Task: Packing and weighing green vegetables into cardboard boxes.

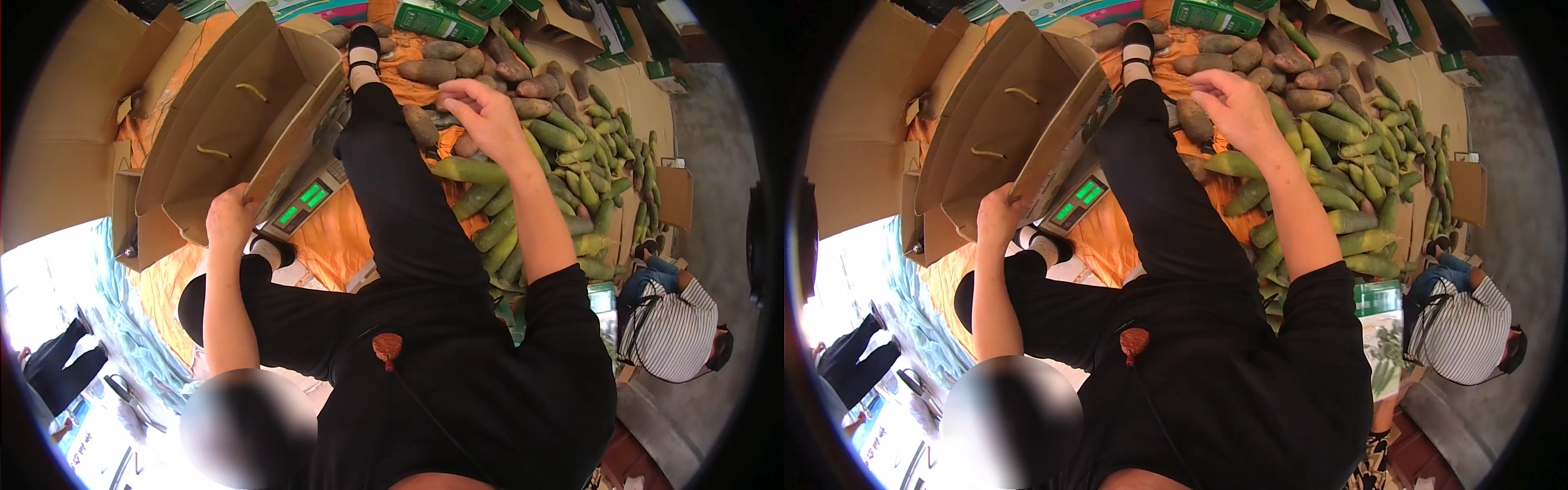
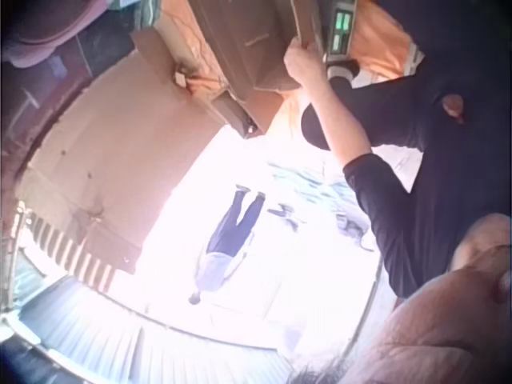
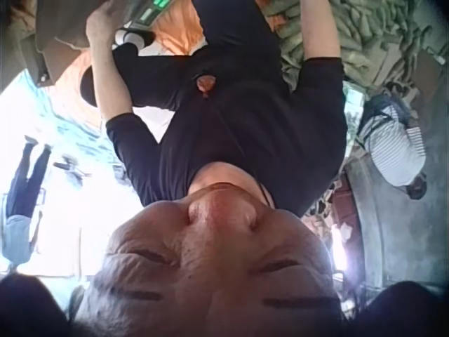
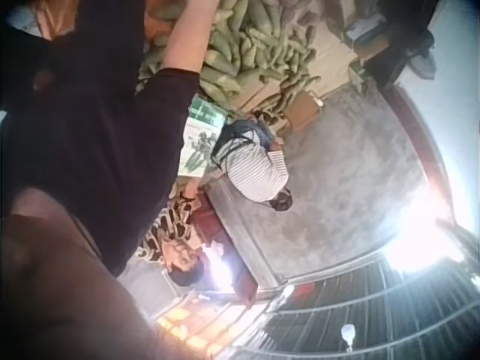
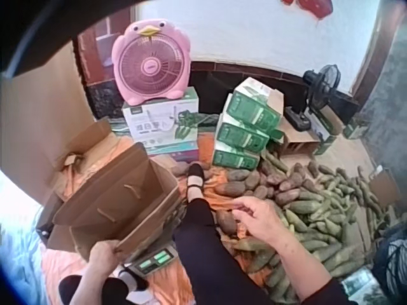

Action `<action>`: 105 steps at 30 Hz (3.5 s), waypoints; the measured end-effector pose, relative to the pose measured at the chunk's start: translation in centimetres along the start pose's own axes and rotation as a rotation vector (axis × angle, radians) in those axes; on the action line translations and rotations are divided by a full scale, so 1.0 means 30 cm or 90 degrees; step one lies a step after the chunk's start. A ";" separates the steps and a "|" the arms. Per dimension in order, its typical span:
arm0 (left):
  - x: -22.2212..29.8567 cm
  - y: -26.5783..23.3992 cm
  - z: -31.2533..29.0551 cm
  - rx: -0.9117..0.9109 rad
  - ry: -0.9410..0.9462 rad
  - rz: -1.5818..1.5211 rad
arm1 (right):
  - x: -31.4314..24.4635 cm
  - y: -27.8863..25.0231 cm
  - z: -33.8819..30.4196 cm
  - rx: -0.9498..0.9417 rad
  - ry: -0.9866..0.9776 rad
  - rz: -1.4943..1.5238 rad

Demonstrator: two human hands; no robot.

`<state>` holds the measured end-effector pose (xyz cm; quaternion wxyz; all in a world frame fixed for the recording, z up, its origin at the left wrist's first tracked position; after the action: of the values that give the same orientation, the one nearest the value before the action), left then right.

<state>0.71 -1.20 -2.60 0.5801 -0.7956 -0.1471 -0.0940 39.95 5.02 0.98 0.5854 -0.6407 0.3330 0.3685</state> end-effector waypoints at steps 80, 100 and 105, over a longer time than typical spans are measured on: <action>-0.075 0.007 -0.060 0.021 0.036 0.002 | -0.315 0.824 0.326 -0.481 -0.338 -0.568; -0.027 -0.028 -0.063 -0.022 0.004 -0.030 | 0.341 0.049 0.159 -0.082 0.046 -0.385; -0.010 -0.031 -0.050 -0.027 -0.014 -0.030 | 0.770 0.146 -0.169 -0.319 0.026 -0.790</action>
<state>0.13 -2.41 -1.41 0.5591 -0.8050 -0.1701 -0.1018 48.30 -0.33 -20.93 0.5157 -0.8370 -0.1819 0.0179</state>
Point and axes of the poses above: each hand's wrist, its own z-axis towards the middle knuckle, its own y-axis out of the palm, x = y × z, the point moved 3 cm from there along z, towards the middle knuckle, and after that the axes turned 2 degrees about y, right-handed, at the moved point
